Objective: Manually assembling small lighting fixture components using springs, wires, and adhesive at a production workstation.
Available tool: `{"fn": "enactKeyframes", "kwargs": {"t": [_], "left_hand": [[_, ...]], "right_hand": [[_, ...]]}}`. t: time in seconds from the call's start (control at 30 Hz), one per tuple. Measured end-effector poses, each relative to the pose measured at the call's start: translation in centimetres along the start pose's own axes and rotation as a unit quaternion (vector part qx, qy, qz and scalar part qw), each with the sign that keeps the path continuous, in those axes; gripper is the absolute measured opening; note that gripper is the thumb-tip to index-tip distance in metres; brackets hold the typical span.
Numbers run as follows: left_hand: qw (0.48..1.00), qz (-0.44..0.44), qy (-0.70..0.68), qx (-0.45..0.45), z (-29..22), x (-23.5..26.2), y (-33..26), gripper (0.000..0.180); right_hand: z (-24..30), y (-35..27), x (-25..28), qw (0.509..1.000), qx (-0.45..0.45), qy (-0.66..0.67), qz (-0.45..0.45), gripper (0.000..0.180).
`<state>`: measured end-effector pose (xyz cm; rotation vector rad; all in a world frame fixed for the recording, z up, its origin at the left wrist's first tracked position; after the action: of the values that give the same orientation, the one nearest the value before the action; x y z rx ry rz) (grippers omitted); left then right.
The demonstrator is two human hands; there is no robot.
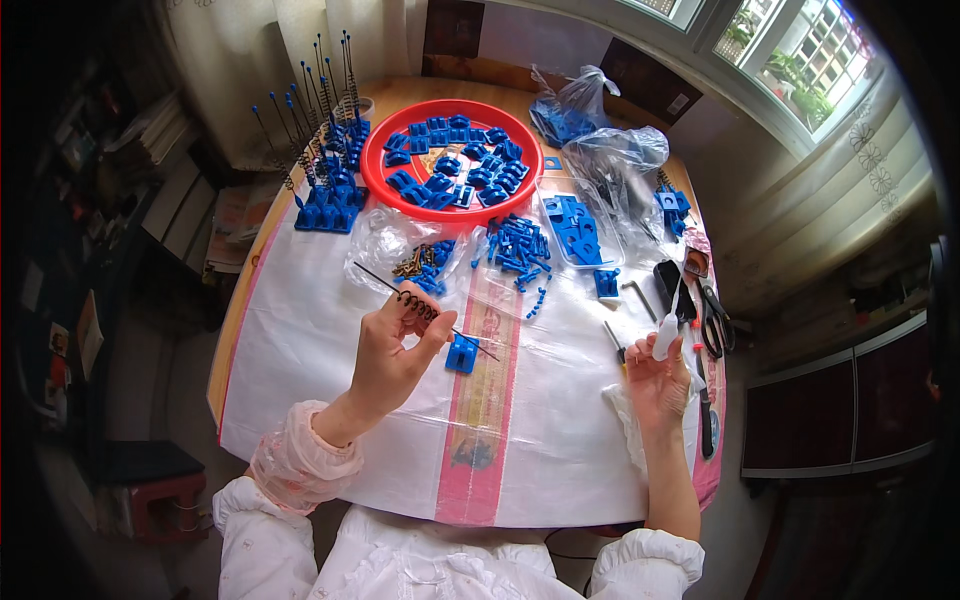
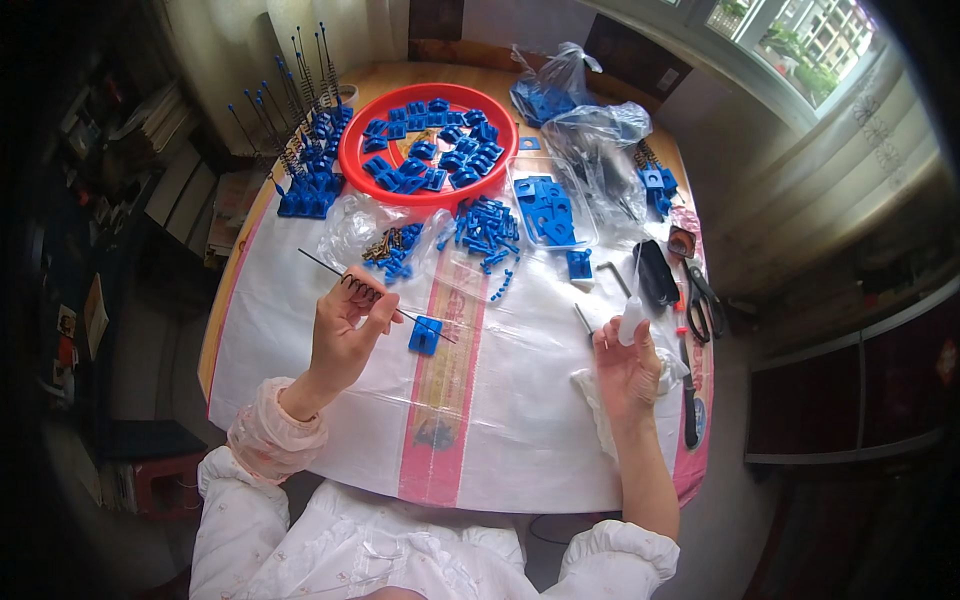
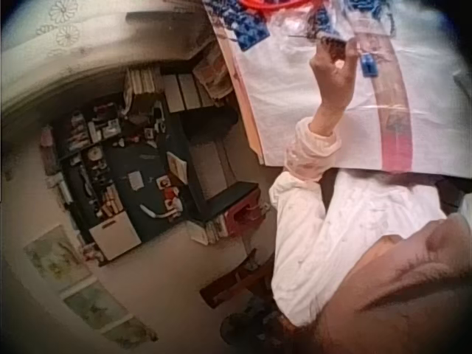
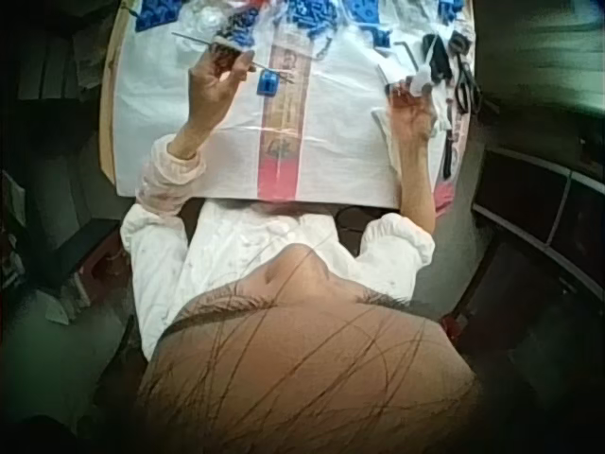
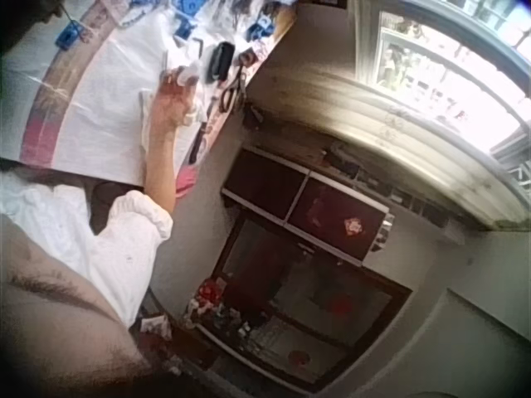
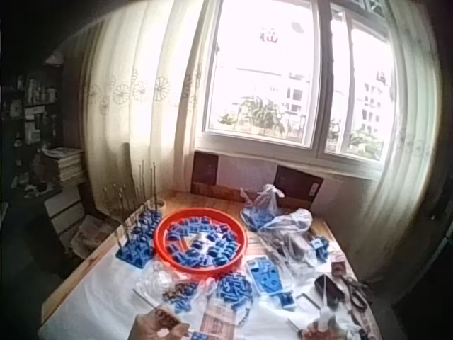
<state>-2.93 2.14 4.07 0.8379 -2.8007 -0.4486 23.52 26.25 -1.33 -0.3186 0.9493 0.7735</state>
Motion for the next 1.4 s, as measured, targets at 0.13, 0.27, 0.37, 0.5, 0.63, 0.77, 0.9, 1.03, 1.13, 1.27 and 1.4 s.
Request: {"fn": "enactKeyframes", "kwargs": {"t": [0.13,0.27,0.37,0.5,0.63,0.77,0.9,1.03,1.13,1.27,1.4], "left_hand": [[0.995,0.009,0.092,-0.027,-2.0,0.1,0.2,0.017],[0.986,0.050,0.157,-0.032,-4.4,0.0,0.3,0.015],[0.978,0.066,0.192,-0.038,-5.7,-0.1,0.6,0.018],[0.969,0.088,0.227,-0.051,-7.2,-0.4,1.5,0.022],[0.957,0.106,0.251,-0.096,-8.4,-1.1,2.7,0.021],[0.934,0.130,0.312,-0.113,-9.7,-1.4,3.6,0.025],[0.934,0.140,0.312,-0.102,-10.1,-1.7,4.3,0.025],[0.938,0.136,0.299,-0.108,-9.9,-2.1,4.5,0.024],[0.947,0.128,0.275,-0.109,-9.4,-2.0,4.4,0.023],[0.941,0.143,0.289,-0.103,-9.5,-1.9,4.5,0.020],[0.948,0.145,0.270,-0.091,-9.2,-1.8,4.6,0.018]], "right_hand": [[0.2,0.0,0.0,0.998,0.005,-0.054,0.003,0.031],[0.4,0.0,-1.1,0.985,0.022,-0.165,0.046,0.038],[1.0,-0.2,-2.1,0.963,0.041,-0.260,0.053,0.039],[2.2,-0.3,-3.6,0.942,0.084,-0.322,0.041,0.035],[4.0,-0.4,-4.0,0.913,0.139,-0.382,0.023,0.031],[5.5,-0.7,-4.3,0.892,0.175,-0.416,0.013,0.027],[6.7,-1.0,-5.2,0.889,0.186,-0.419,-0.003,0.024],[8.0,-1.0,-4.3,0.876,0.176,-0.446,-0.047,0.021],[8.3,-0.5,-4.0,0.869,0.143,-0.469,-0.070,0.019],[8.0,0.5,-3.8,0.842,0.113,-0.525,-0.060,0.017],[8.1,2.5,-1.9,0.754,0.104,-0.646,-0.054,0.017]]}}
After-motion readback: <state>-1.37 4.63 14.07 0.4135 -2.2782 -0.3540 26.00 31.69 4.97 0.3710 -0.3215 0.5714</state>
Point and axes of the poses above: each hand's wrist, its own y-axis towards the middle knuckle, its own x-axis out of the back of the hand, z = x × y, the point moved 3 cm from there along y, towards the middle knuckle, and after that the axes turned 10 degrees about z, right-handed, at the moved point
